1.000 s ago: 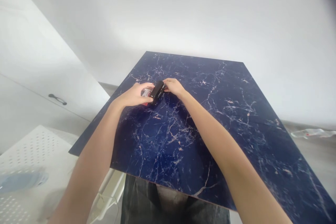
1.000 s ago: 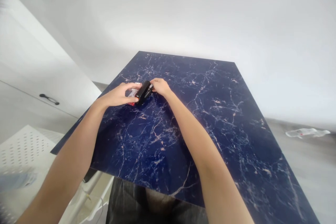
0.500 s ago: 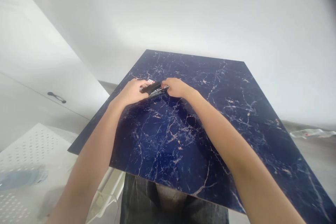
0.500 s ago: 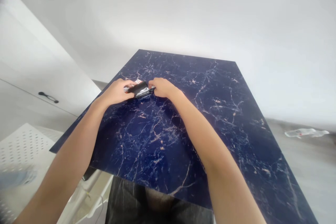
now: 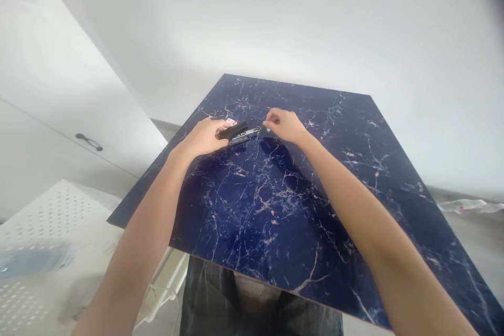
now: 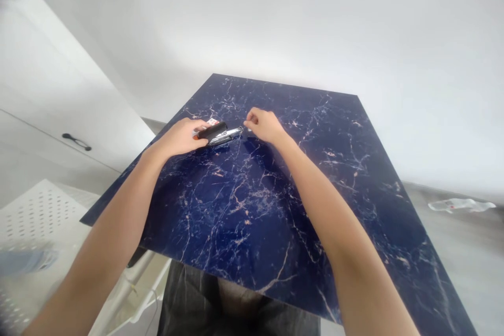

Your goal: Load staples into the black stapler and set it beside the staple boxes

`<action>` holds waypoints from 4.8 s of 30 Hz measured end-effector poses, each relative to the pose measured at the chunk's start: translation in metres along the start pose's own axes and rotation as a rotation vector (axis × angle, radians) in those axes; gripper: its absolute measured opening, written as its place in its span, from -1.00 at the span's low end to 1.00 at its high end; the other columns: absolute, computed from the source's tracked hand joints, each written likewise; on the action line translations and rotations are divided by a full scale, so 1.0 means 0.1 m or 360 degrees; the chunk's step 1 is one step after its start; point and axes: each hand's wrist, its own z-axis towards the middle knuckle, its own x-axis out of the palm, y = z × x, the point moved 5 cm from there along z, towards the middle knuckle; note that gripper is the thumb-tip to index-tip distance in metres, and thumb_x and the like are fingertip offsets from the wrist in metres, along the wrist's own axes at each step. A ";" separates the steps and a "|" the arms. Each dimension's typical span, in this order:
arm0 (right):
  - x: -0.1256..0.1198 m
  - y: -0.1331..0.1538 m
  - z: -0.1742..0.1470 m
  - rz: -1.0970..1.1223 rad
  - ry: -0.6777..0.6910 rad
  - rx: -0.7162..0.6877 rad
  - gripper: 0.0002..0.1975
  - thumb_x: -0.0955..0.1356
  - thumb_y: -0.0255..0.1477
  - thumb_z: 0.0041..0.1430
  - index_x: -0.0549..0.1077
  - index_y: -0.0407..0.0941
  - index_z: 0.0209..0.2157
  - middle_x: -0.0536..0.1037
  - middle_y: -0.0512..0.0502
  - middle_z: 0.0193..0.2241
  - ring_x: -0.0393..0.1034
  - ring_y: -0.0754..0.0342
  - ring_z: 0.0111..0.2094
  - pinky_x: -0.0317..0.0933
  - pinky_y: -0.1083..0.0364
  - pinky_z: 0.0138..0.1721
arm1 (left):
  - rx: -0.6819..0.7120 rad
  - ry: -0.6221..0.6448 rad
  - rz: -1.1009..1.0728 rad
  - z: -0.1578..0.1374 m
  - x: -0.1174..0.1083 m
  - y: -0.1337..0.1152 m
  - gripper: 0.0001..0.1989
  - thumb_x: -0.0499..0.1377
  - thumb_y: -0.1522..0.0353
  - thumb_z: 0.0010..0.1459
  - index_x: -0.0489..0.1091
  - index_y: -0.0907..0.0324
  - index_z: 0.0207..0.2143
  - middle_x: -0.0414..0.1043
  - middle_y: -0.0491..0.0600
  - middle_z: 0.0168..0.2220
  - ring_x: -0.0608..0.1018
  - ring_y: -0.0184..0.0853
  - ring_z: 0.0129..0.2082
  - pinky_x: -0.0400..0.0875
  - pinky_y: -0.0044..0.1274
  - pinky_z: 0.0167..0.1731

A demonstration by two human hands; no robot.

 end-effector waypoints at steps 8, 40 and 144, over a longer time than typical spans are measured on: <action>0.22 0.11 -0.12 0.0003 -0.0061 0.0188 -0.73 0.37 -0.43 0.23 0.51 -0.08 -0.03 0.71 -0.14 -0.19 0.57 -0.10 -0.13 0.33 -0.02 -0.04 | 0.0082 -0.0001 0.0280 -0.01 0.02 -0.09 -0.86 0.31 0.37 0.12 0.49 0.10 -0.23 0.56 0.05 -0.28 0.56 -0.06 -0.23 0.43 -0.34 -0.28; 0.41 0.47 -0.25 0.0146 -0.0042 0.0170 -0.66 0.36 -0.49 0.15 0.42 -0.10 0.00 0.62 -0.25 0.05 0.53 -0.16 0.01 0.35 -0.10 0.07 | -0.0093 0.0081 0.0120 -0.03 -0.07 0.01 -0.75 0.23 0.28 0.21 0.56 0.13 -0.08 0.57 0.10 -0.08 0.61 -0.04 -0.11 0.50 -0.29 -0.12; 0.00 -0.03 -2.43 -0.0315 0.0415 -0.0126 0.09 0.23 0.26 0.28 -0.10 -0.18 0.54 -0.18 -0.31 0.54 -0.34 -0.33 0.54 -0.30 -0.35 0.50 | 0.0898 0.0579 0.0101 -0.60 1.16 -1.62 -0.23 -0.12 -0.03 0.50 -0.04 0.28 0.52 -0.19 0.16 0.54 -0.09 -0.04 0.55 -0.24 -0.20 0.51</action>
